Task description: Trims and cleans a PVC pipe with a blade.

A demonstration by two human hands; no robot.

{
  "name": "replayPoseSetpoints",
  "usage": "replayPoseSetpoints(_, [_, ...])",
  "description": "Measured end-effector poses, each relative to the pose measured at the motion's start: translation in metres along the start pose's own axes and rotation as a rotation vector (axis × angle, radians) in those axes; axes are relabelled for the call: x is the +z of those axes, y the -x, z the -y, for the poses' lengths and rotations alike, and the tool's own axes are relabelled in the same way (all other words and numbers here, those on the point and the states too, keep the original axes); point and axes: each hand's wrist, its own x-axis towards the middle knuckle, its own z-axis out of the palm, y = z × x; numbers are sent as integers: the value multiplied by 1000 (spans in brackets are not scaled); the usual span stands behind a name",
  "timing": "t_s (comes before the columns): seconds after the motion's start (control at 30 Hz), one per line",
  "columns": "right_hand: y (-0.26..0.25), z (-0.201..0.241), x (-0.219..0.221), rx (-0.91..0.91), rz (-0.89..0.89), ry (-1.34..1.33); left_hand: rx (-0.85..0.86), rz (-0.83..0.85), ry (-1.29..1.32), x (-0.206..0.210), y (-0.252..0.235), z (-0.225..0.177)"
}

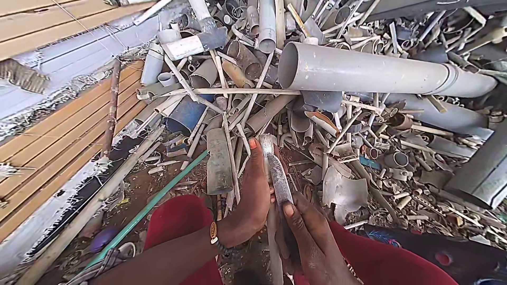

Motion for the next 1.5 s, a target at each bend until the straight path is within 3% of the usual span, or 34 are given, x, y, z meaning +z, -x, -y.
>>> replayPoseSetpoints(0.2, [-5,-8,-2,-177,-147,378,-137,-97,-48,-2,4,-5])
replayPoseSetpoints(0.3, [-11,-13,-7,-283,-194,587,-84,-52,-49,-6,4,-2])
replayPoseSetpoints(0.5, [-17,-3,-16,-145,134,311,168,101,-92,-14,7,9])
replayPoseSetpoints(0.6, [-18,-4,-8,-209,81,148,247,155,-43,-13,6,10])
replayPoseSetpoints(0.73, [-19,-3,-5,-351,0,288,318,125,43,-5,13,10])
replayPoseSetpoints(1.03, [-13,4,6,-248,-161,409,234,-32,-67,1,14,17])
replayPoseSetpoints(1.3, [-16,6,0,-405,-350,914,218,-136,-125,5,17,16])
replayPoseSetpoints(1.5, [-20,3,-8,-612,-459,1237,205,-108,-135,1,16,18])
